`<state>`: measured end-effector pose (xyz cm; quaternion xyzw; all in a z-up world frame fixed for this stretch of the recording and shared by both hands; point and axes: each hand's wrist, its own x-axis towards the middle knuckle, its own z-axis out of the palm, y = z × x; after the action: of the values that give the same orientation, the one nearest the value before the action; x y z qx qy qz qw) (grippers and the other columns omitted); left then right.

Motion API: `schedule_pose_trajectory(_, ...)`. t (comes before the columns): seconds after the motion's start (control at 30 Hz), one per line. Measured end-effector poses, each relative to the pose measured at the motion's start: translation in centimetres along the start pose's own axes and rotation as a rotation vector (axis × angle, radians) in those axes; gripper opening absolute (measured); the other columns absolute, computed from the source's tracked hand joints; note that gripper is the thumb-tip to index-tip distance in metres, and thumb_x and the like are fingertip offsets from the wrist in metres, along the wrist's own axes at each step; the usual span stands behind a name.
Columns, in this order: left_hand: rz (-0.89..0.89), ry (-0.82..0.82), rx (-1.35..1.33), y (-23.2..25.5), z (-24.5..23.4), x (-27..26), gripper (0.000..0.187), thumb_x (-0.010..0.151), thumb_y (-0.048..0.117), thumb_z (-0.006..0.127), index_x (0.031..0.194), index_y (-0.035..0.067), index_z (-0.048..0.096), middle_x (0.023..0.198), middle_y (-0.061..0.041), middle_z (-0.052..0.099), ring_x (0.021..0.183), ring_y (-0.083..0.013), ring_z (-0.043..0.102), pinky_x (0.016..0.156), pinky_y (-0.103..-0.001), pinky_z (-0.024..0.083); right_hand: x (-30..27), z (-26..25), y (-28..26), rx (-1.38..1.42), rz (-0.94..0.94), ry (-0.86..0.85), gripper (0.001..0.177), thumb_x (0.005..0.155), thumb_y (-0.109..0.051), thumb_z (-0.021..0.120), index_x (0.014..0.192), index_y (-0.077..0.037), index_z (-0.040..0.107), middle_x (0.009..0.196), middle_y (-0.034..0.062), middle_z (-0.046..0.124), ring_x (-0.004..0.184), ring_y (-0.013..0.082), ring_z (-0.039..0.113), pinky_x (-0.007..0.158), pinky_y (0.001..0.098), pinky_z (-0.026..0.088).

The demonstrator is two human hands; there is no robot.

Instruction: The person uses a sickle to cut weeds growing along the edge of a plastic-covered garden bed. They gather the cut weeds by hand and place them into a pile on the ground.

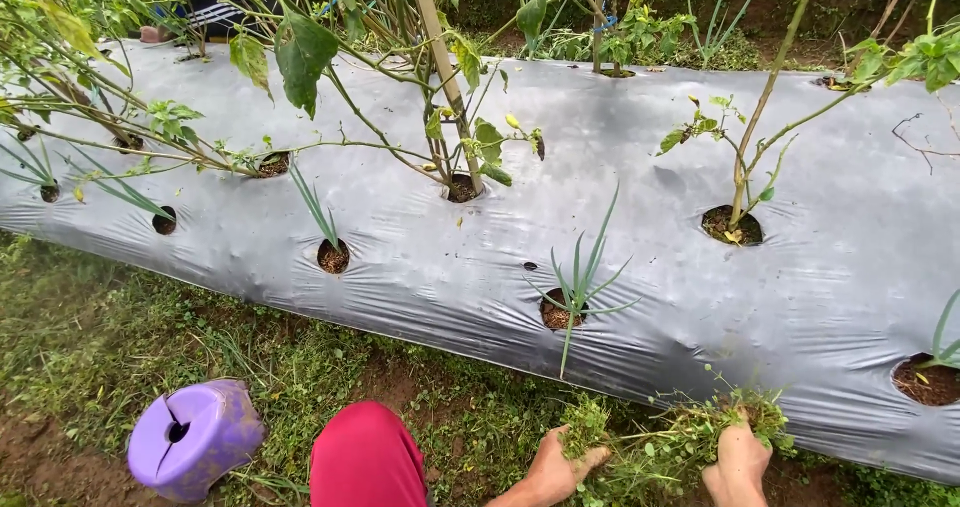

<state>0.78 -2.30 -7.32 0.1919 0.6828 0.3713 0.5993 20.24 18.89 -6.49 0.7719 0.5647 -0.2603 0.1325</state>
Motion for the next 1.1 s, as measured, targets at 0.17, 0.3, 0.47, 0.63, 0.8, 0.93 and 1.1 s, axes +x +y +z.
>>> schedule_pose_trajectory(0.17, -0.172, 0.21, -0.2, 0.0, -1.7, 1.5, 0.094, 0.094, 0.036, 0.074, 0.161, 0.012, 0.012, 0.156, -0.017, 0.048, 0.14, -0.0243, 0.06, 0.121, -0.047, 0.043, 7.1, -1.2, 4.5, -0.335, -0.064, 0.134, 0.043, 0.071, -0.037, 0.092, 0.102, -0.019, 0.067, 0.096, -0.0018, 0.071, 0.091, 0.015, 0.071, 0.08, 0.0239, 0.053)
schedule_pose_trajectory(0.3, -0.216, 0.1, 0.177, 5.3, -1.9, -3.8, 0.095, 0.094, 0.046, 0.073, 0.162, 0.013, 0.015, 0.169, -0.011, 0.018, 0.155, -0.0306, 0.03, 0.129, -0.052, 0.03, 8.4, 0.2, 6.1, -0.559, -0.145, 0.203, 0.035, 0.068, -0.044, 0.096, 0.085, -0.024, 0.073, 0.082, -0.008, 0.071, 0.078, 0.0081, 0.071, 0.07, 0.0177, 0.054)
schedule_pose_trajectory(0.47, -0.121, -0.287, 0.702, 12.7, 0.5, -11.9, 0.11, 0.075, 0.055, 0.058, 0.164, 0.012, 0.009, 0.172, -0.011, 0.003, 0.159, -0.0306, 0.007, 0.13, -0.049, 0.012, -8.6, -4.1, -0.6, 1.039, 0.056, -0.058, 0.06, 0.105, -0.027, 0.044, 0.162, -0.02, 0.029, 0.144, 0.0182, 0.031, 0.118, 0.0367, 0.033, 0.103, 0.0484, 0.029)
schedule_pose_trajectory(0.63, 0.18, -0.163, 0.409, 15.0, 3.0, -13.7, 0.073, 0.093, 0.042, 0.05, 0.16, 0.031, 0.024, 0.169, -0.009, 0.023, 0.155, -0.0295, 0.025, 0.125, -0.059, 0.019, -16.6, -5.7, -2.6, 0.947, 0.086, -0.26, 0.089, 0.099, -0.037, 0.06, 0.164, -0.008, 0.007, 0.171, 0.0158, 0.013, 0.158, 0.0357, 0.016, 0.131, 0.0528, 0.014)
schedule_pose_trajectory(0.8, 0.146, -0.164, 0.323, 9.1, 5.4, -8.6, 0.08, 0.1, 0.054, 0.044, 0.16, 0.006, 0.019, 0.168, -0.016, 0.018, 0.155, -0.0305, 0.022, 0.126, -0.049, 0.022, -17.5, -5.1, -2.4, 0.951, 0.028, -0.315, 0.092, 0.096, -0.037, 0.061, 0.163, -0.006, 0.007, 0.169, 0.0198, 0.016, 0.156, 0.0374, 0.022, 0.129, 0.0584, 0.019)
schedule_pose_trajectory(0.93, 0.161, -0.119, 0.302, 7.2, 4.9, -6.2, 0.072, 0.104, 0.05, 0.044, 0.159, 0.007, 0.024, 0.166, -0.012, 0.028, 0.154, -0.0263, 0.029, 0.127, -0.042, 0.021, -14.5, -2.7, -2.2, 0.858, 0.022, -0.247, 0.096, 0.089, -0.05, 0.063, 0.163, -0.007, 0.018, 0.17, 0.0149, 0.021, 0.156, 0.0331, 0.023, 0.129, 0.0512, 0.017)
schedule_pose_trajectory(1.1, 0.173, -0.123, 0.254, 6.4, 5.6, -5.9, 0.072, 0.104, 0.051, 0.042, 0.159, 0.008, 0.026, 0.166, -0.012, 0.029, 0.153, -0.028, 0.03, 0.126, -0.044, 0.024, -16.4, -4.3, -2.1, 0.978, 0.03, -0.256, 0.087, 0.097, -0.034, 0.061, 0.163, -0.003, 0.012, 0.165, 0.019, 0.028, 0.151, 0.0352, 0.029, 0.128, 0.0555, 0.02)
